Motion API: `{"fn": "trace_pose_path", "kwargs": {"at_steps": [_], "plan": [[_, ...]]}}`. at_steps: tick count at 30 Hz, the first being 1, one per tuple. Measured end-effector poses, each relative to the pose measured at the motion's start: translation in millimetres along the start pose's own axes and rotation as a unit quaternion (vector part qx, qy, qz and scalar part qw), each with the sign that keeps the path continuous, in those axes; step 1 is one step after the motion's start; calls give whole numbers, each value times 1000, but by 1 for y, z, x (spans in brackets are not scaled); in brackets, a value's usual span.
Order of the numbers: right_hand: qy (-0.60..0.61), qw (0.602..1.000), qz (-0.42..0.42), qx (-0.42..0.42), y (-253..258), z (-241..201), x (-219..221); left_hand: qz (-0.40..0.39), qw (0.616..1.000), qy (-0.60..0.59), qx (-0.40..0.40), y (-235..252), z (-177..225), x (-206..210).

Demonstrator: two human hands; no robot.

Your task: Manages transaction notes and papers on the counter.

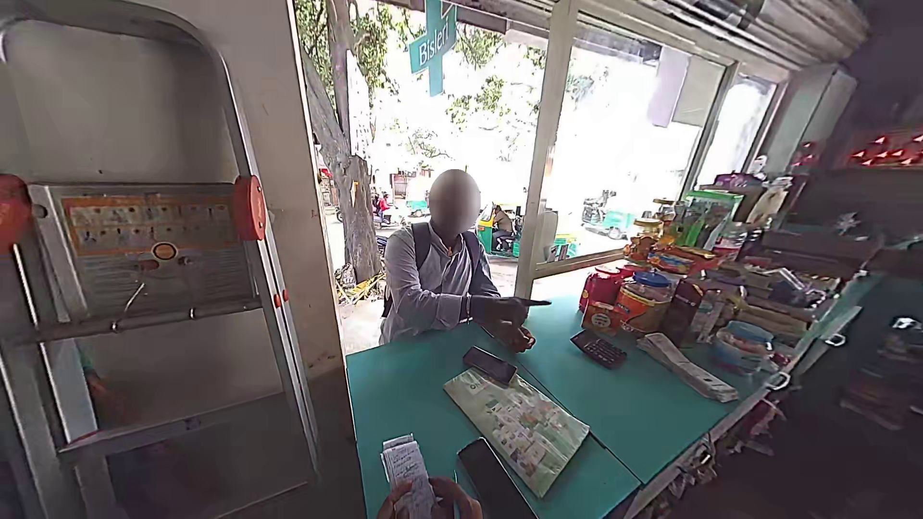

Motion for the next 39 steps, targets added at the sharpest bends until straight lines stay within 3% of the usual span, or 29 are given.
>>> {"fn": "trace_pose_path", "kwargs": {"at_steps": [22, 39], "plan": [[32, 999, 6, 39, -1, -4, -2, 40, 997, -63, 4, -1, -5, 6], [33, 999, 22, 16, -5, 2, 1, 42, 998, -43, 2, -1, -4, 6]]}}
Point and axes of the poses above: each hand's wrist, its own y-axis towards the middle knuckle, its own x-axis out of the palm, z = x × y, the point moved 1 cm from there along y, towards the middle knuckle, and after that the axes turned 10 degrees about -x, right-handed, at the moved point
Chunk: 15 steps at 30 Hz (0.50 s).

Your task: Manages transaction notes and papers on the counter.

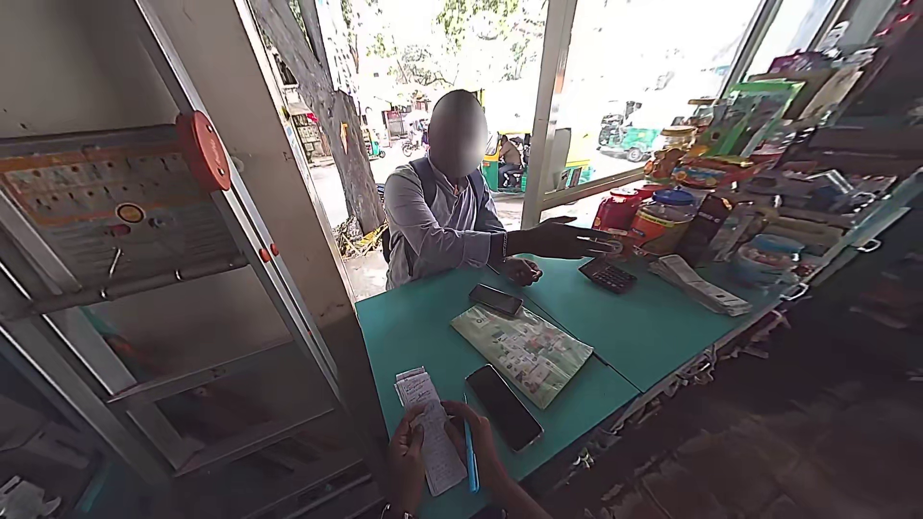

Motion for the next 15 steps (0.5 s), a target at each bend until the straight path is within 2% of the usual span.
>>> {"fn": "trace_pose_path", "kwargs": {"at_steps": [8, 15], "plan": [[-5, 1000, -15, 13, 2, -3, -1, 3, 1000, -4, -11, -2, 4, 0], [-1, 1000, -11, 2, 1, -1, -1, 0, 1000, 2, 17, 1, -1, 0]]}}
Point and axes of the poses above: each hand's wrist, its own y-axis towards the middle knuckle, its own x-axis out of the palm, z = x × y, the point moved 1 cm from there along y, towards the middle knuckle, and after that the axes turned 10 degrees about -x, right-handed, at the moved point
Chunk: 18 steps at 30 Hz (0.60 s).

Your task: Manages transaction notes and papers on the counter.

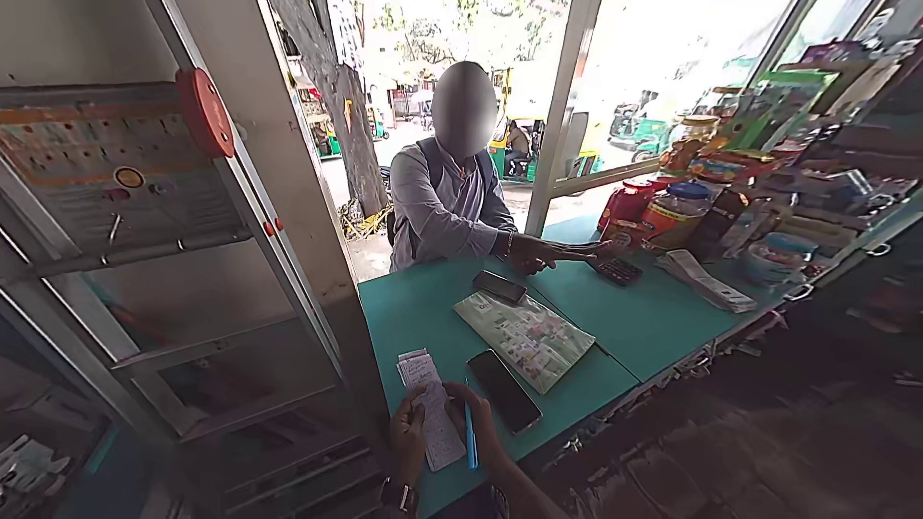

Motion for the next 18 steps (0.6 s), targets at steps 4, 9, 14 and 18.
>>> {"fn": "trace_pose_path", "kwargs": {"at_steps": [4, 9, 14, 18], "plan": [[8, 1000, 13, -25, -2, 7, 3, -6, 1000, -15, -1, 0, -4, 0], [-12, 1000, 12, -20, 0, 5, 2, -4, 1000, -10, -10, 0, 1, 0], [-9, 1000, 9, -14, 1, 4, 2, -6, 1000, -13, 2, 1, -1, 0], [-9, 1000, 2, -9, -2, 4, 1, -2, 1000, -9, 3, 0, -6, 0]]}}
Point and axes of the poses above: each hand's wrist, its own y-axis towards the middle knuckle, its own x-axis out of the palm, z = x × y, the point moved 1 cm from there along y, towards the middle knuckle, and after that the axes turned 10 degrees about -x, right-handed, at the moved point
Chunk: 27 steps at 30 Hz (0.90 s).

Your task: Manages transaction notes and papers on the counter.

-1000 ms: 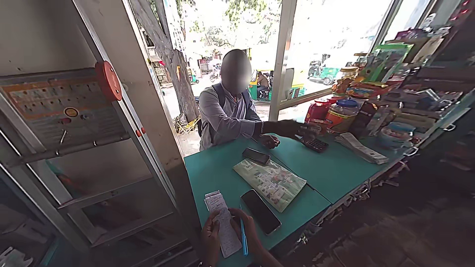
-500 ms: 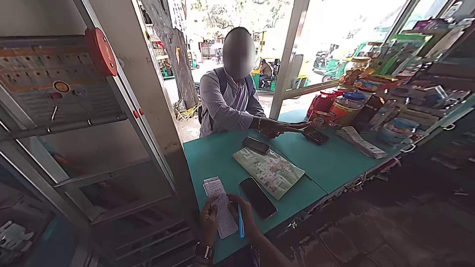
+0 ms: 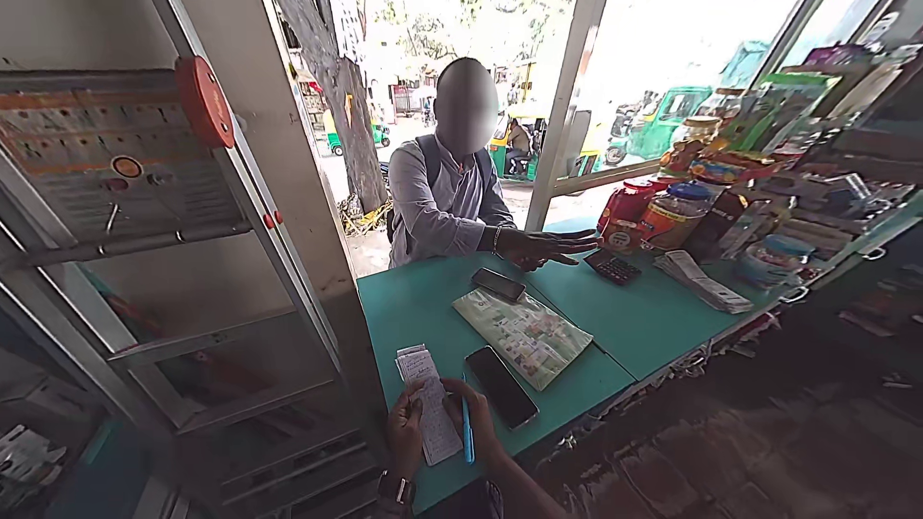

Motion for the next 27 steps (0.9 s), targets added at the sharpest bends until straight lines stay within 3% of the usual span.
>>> {"fn": "trace_pose_path", "kwargs": {"at_steps": [27], "plan": [[19, 1000, 0, 9, 1, -4, 2, 5, 1000, -11, -10, 0, 2, -2]]}}
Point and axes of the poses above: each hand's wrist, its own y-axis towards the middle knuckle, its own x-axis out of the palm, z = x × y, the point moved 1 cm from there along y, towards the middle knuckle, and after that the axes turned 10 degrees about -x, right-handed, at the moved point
